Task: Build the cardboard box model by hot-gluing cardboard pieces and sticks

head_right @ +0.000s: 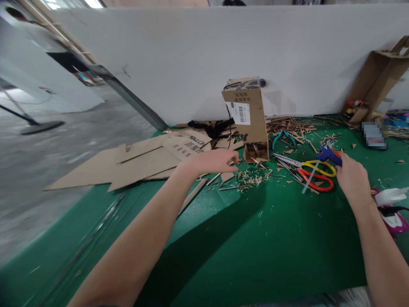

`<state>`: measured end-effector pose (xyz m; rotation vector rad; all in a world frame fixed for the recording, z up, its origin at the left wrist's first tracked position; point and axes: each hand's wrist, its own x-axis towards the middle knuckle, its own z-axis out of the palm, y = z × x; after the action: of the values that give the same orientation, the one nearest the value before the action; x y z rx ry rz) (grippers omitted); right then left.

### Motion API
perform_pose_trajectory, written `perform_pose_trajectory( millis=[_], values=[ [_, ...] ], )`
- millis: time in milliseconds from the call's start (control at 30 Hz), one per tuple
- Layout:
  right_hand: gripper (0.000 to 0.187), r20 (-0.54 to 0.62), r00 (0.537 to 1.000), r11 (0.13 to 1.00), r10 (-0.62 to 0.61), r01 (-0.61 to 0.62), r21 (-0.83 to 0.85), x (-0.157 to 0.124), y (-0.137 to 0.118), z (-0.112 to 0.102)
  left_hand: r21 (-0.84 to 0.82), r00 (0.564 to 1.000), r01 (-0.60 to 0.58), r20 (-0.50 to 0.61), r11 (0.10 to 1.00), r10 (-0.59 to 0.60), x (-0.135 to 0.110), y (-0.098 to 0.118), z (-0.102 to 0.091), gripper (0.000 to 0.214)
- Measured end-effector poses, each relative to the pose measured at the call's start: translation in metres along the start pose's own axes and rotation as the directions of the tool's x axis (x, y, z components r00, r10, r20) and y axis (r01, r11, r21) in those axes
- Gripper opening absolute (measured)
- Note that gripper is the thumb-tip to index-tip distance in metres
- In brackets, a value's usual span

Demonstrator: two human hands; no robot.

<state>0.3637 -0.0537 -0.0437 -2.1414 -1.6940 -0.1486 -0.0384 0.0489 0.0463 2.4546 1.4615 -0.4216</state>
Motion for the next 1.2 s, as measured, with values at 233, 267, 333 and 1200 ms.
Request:
perform_pose_trajectory(
  millis=[233,267,333,1200],
  values=[
    [0.05,0.045,0.991,0.978,0.128,-0.118,-0.17,-0.001,-0.016,-0.008,0.144,0.919,-0.13,-0.355,0.981,0.174,0.006,0.043,0.018,0.03],
    [0.05,0.046,0.989,0.978,0.138,-0.128,-0.167,0.0,-0.016,-0.008,0.17,0.918,-0.129,-0.353,0.977,0.183,0.009,0.047,0.022,0.035],
    [0.05,0.046,0.987,0.976,0.156,-0.147,-0.161,0.001,-0.017,-0.008,0.207,0.92,-0.116,-0.346,0.971,0.184,0.015,0.054,0.031,0.043],
    [0.056,-0.249,0.968,0.887,0.035,0.084,0.453,-0.012,-0.063,0.01,-0.935,0.93,-0.337,-0.313,0.111,0.192,0.017,0.069,0.032,0.005]
  ],
)
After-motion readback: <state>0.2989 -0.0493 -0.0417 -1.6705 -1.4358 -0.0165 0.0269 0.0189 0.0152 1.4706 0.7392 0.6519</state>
